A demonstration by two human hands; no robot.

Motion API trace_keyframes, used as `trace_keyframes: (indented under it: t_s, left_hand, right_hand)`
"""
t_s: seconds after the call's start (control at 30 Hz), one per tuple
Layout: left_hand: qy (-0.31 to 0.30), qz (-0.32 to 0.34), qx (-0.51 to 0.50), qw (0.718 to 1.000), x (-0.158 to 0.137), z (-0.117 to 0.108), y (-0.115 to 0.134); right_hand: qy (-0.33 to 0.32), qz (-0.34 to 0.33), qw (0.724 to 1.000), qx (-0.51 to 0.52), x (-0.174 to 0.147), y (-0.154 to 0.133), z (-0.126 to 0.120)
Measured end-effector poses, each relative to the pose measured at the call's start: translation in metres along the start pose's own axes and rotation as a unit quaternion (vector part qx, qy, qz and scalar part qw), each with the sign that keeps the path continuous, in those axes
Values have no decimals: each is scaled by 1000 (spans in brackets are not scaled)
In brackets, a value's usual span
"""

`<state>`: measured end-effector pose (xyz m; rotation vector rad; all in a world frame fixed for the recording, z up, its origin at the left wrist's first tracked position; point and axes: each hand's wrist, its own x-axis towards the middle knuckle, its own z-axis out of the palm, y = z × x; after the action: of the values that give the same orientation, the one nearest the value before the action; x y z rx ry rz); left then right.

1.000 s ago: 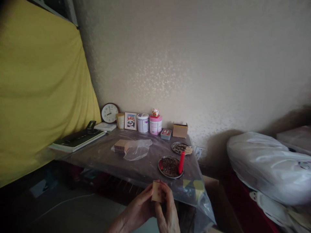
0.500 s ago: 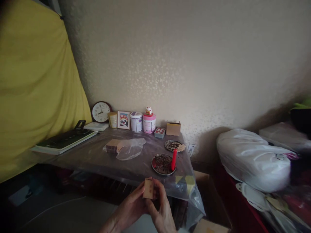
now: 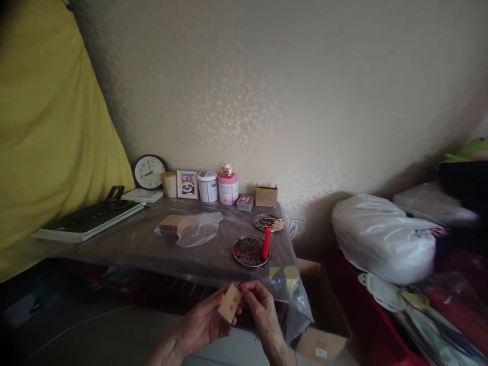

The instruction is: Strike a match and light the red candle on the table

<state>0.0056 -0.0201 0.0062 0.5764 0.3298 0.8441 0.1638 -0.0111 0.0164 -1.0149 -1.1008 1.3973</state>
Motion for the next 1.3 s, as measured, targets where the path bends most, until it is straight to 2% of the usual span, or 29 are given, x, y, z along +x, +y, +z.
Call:
trace_keyframes:
  t_s: [0.2,0.3,0.37,0.43,0.53,0.73,0.87,1.0,1.13,1.3]
  left_hand:
    - [5,-11,7,1000,-1,-2,-1]
    - [16,-21,3,1000,0,-4,-1]
    - [27,-27,-3,999,1,-6,0]
    - [36,-30,-8,999,2,-7,2]
    - [41,-39,-11,998,1,-7,5]
    - [54,-64,-14,996,0,-8,7]
    - [78,-72,-8,994,3,-13,6]
    - [74,-63,4,995,5,-17,5]
    - [88,-40,58,994,6,-19,5]
    - [124,-41,166,977,4,-17,7]
  right_hand:
    - [21,-31,999,-27,4,3,-6]
    - [22,-67,993,-94,2,1,-8]
    - [12,-121,973,-194,0,-1,-9]
    - [-9,-182,938,-296,-2,-4,-10]
    - [-48,-230,901,-366,-4,-8,-11]
    - [-112,-219,877,-412,-3,-8,-16]
    - [-120,-211,868,-433,-3,-8,-18]
    - [-131,-197,868,-436,-8,-13,-16]
    - [-146,-175,867,-443,-9,-17,-14]
    - [-148,-149,860,-464,-8,-15,-14]
